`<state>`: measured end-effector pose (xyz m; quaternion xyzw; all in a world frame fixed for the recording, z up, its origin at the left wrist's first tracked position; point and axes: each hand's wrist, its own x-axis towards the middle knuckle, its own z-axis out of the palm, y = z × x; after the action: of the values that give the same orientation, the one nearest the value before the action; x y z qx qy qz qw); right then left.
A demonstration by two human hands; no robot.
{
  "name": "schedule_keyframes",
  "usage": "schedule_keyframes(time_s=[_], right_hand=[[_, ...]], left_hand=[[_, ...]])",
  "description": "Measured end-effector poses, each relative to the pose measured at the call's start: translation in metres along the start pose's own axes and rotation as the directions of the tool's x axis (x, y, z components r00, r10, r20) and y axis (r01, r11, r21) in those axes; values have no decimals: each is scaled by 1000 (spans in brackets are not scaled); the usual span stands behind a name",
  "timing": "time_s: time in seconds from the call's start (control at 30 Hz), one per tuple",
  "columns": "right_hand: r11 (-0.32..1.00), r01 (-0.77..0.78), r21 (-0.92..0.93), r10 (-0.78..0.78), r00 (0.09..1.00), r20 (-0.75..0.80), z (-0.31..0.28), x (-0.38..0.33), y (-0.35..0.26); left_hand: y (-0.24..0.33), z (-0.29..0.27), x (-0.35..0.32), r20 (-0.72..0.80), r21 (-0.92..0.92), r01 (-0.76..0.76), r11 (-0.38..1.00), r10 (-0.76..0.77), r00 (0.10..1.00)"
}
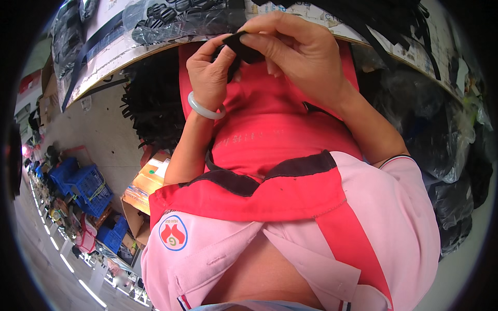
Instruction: Manually assemble plastic buckles and straps at a workbench.
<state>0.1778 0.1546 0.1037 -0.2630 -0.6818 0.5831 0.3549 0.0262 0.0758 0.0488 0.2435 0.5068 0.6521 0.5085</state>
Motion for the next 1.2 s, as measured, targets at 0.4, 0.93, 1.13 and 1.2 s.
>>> schedule_keyframes(time_s=[0.4, 0.93, 1.13, 1.2], right_hand=[[891, -451, 58, 448, 893, 49, -5, 0, 34], [696, -687, 207, 533, 688, 492, -10, 12, 64], [856, -516, 14, 499, 833, 238, -7, 19, 70], [840, -543, -3, 520, 803, 291, 1, 17, 68]], left_hand=[[-9, -2, 2, 17, 162, -190, 968, 190, 982], [9, -30, -17, 156, 187, -1, 982, -28, 987], [98, -130, -88, -253, 445, 166, 880, -55, 966], [104, -172, -108, -442, 674, 113, 730, 276, 854]])
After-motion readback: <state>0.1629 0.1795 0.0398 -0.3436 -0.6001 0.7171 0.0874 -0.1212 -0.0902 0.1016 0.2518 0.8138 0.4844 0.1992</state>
